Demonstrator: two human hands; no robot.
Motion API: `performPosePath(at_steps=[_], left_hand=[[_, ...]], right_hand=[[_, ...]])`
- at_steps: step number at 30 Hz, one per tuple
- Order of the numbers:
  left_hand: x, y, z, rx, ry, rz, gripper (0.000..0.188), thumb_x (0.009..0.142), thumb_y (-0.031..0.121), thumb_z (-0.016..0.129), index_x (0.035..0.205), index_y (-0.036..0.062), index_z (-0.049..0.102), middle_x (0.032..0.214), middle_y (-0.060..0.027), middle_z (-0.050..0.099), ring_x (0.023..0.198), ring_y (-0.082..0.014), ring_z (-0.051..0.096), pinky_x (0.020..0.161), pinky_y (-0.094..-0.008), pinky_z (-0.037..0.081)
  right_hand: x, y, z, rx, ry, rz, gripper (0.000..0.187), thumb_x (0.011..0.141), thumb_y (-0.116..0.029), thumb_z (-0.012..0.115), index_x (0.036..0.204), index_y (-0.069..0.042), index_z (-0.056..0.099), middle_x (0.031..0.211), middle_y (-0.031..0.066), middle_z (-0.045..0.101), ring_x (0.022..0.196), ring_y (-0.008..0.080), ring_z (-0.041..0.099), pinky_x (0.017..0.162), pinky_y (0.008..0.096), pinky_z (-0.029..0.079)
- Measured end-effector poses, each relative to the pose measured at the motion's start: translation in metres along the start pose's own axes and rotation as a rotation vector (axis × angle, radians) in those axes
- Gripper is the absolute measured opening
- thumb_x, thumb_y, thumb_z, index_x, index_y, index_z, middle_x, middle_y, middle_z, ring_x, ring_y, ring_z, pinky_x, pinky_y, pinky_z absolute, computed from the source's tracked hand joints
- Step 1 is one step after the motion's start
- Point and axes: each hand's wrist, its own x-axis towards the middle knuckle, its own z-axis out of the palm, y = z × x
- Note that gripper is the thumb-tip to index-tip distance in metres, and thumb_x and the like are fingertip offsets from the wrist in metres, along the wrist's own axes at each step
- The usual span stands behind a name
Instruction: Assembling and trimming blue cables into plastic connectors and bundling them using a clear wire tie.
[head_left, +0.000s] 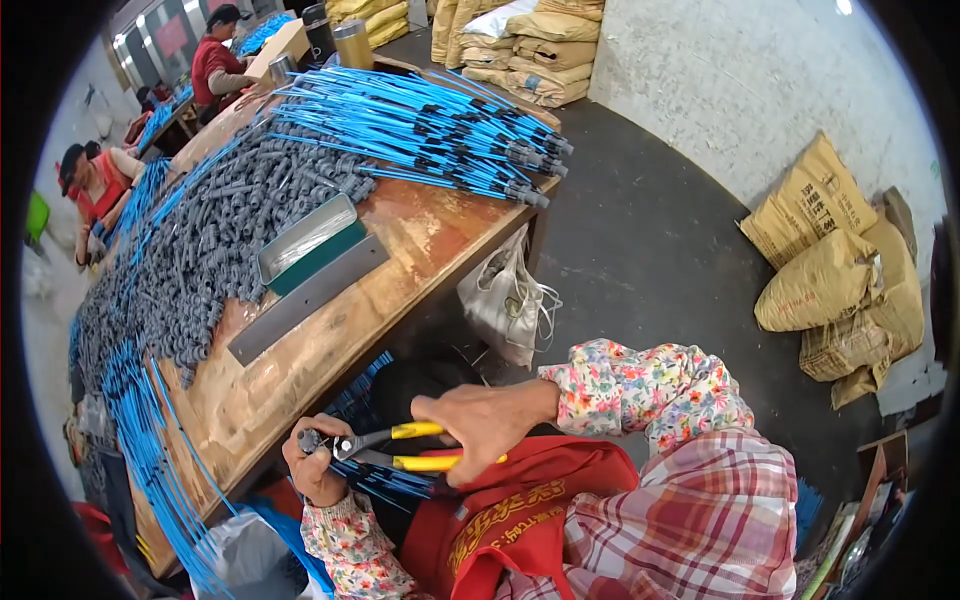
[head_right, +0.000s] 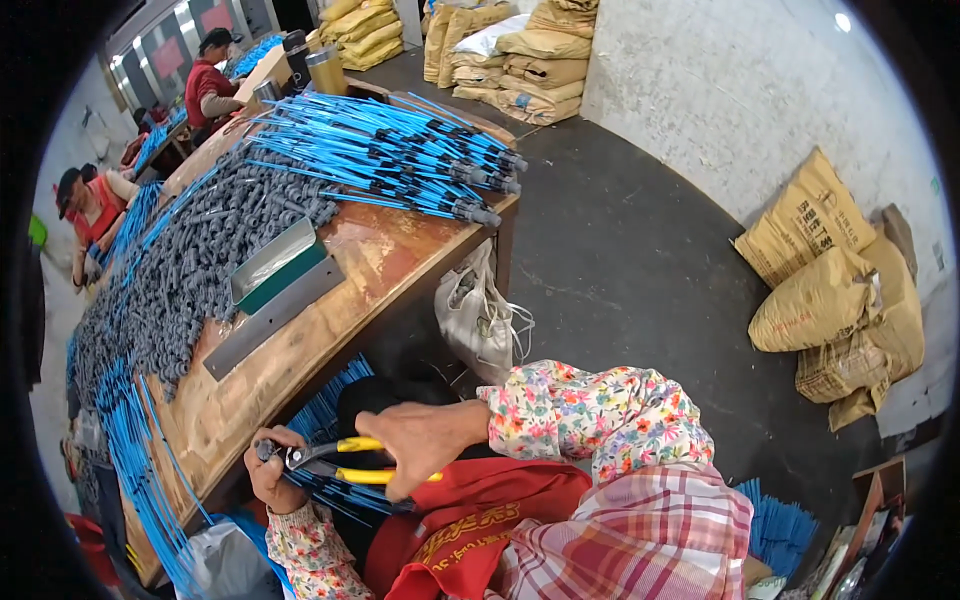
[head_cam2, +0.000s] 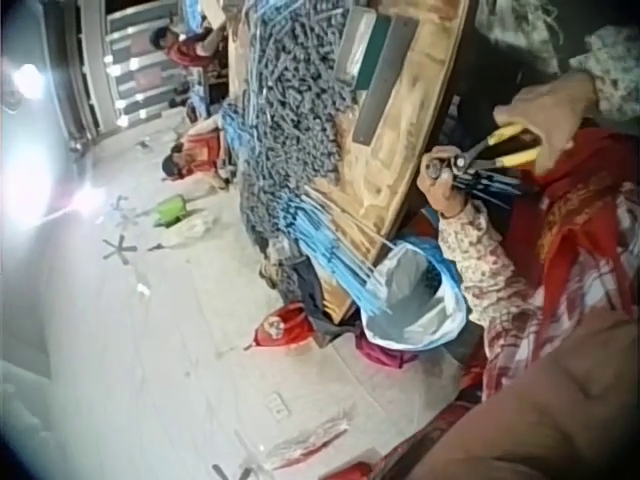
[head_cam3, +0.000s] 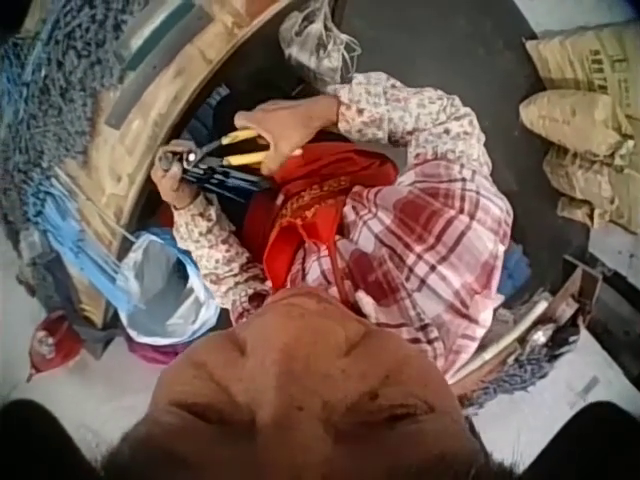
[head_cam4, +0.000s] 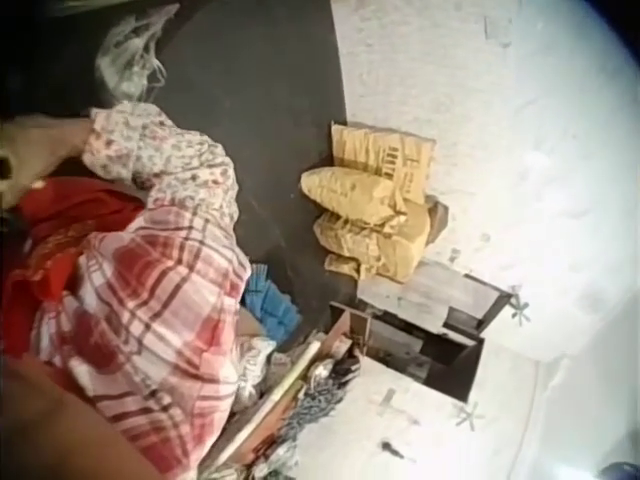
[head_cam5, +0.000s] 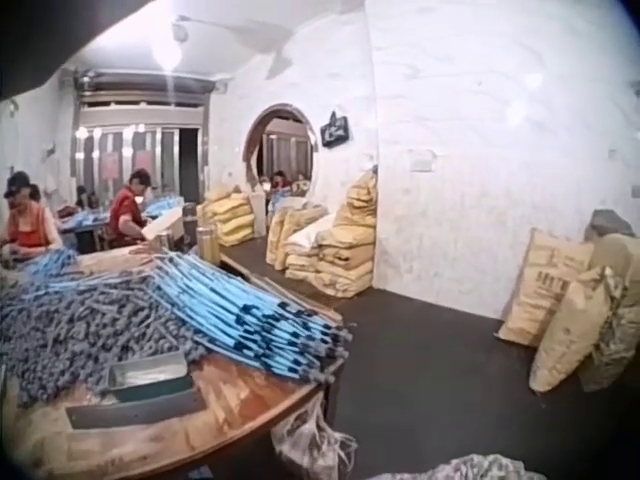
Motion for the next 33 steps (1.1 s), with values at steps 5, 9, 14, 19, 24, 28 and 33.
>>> performPosePath(at_steps=[5, 9, 14, 19, 24, 28, 33], left_hand=[[0.003, -0.005, -0.004, -0.071, -0.071, 0.019, 0.045, 0.069, 0.036, 0.062, 0.082, -0.0069, 0.058, 0.069, -0.0180, 0.059, 0.059, -0.0230, 0.057, 0.055, -0.0294, 0.046], [0.007, -0.006, -0.002, -0.063, -0.082, 0.031, 0.045, 0.069, 0.037, 0.062, 0.081, -0.0066, 0.058, 0.069, -0.0180, 0.059, 0.059, -0.0236, 0.057, 0.055, -0.0304, 0.047], [0.007, 0.000, 0.014, 0.086, 0.043, -0.007, 0.044, 0.071, 0.037, 0.060, 0.080, -0.0051, 0.056, 0.071, -0.0164, 0.057, 0.059, -0.0214, 0.055, 0.054, -0.0295, 0.045], [0.002, 0.002, 0.017, 0.206, 0.142, -0.040, 0.044, 0.072, 0.039, 0.056, 0.080, -0.0045, 0.055, 0.072, -0.0160, 0.057, 0.062, -0.0204, 0.054, 0.056, -0.0294, 0.042], [-0.001, 0.002, -0.003, 0.123, -0.024, 0.067, 0.044, 0.072, 0.039, 0.055, 0.080, -0.0049, 0.057, 0.074, -0.0163, 0.059, 0.066, -0.0209, 0.055, 0.061, -0.0310, 0.042], [0.009, -0.005, -0.005, -0.004, -0.118, 0.021, 0.045, 0.071, 0.038, 0.057, 0.083, -0.0054, 0.059, 0.078, -0.0163, 0.062, 0.069, -0.0220, 0.058, 0.065, -0.0315, 0.044], [0.000, -0.005, -0.009, -0.054, -0.056, -0.005, 0.043, 0.069, 0.034, 0.060, 0.082, -0.0069, 0.057, 0.073, -0.0196, 0.059, 0.066, -0.0240, 0.058, 0.059, -0.0312, 0.045]], right_hand=[[-0.005, 0.007, 0.018, 0.982, -0.371, -0.030, 0.039, 0.079, -0.022, 0.070, 0.093, -0.002, 0.040, 0.080, 0.0144, 0.061, 0.070, 0.0214, 0.065, 0.056, 0.0322, 0.051], [-0.008, 0.012, 0.019, 1.431, -0.513, 0.106, 0.035, 0.083, -0.022, 0.067, 0.093, -0.003, 0.040, 0.081, 0.0144, 0.061, 0.071, 0.0201, 0.065, 0.056, 0.0309, 0.052], [-0.004, 0.008, 0.006, 0.479, -0.078, 0.193, 0.038, 0.085, -0.034, 0.062, 0.090, -0.002, 0.042, 0.080, 0.0206, 0.060, 0.064, 0.0286, 0.064, 0.056, 0.0401, 0.049], [-0.002, 0.002, 0.023, -0.391, 0.318, 0.054, 0.044, 0.085, -0.041, 0.059, 0.090, 0.000, 0.043, 0.077, 0.0217, 0.060, 0.063, 0.0344, 0.063, 0.056, 0.0467, 0.046], [0.007, 0.002, 0.007, 0.044, -0.154, 0.054, 0.047, 0.080, -0.036, 0.069, 0.096, 0.001, 0.044, 0.089, 0.0199, 0.059, 0.073, 0.0298, 0.063, 0.060, 0.0418, 0.048], [0.003, -0.007, 0.009, 0.960, -0.373, 0.155, 0.035, 0.079, -0.014, 0.070, 0.096, -0.001, 0.043, 0.085, 0.0139, 0.060, 0.070, 0.0207, 0.064, 0.056, 0.0305, 0.049], [0.005, 0.011, 0.016, 1.425, -0.543, 0.356, 0.034, 0.084, -0.016, 0.066, 0.101, 0.001, 0.042, 0.087, 0.0110, 0.060, 0.065, 0.0165, 0.062, 0.051, 0.0271, 0.048]])
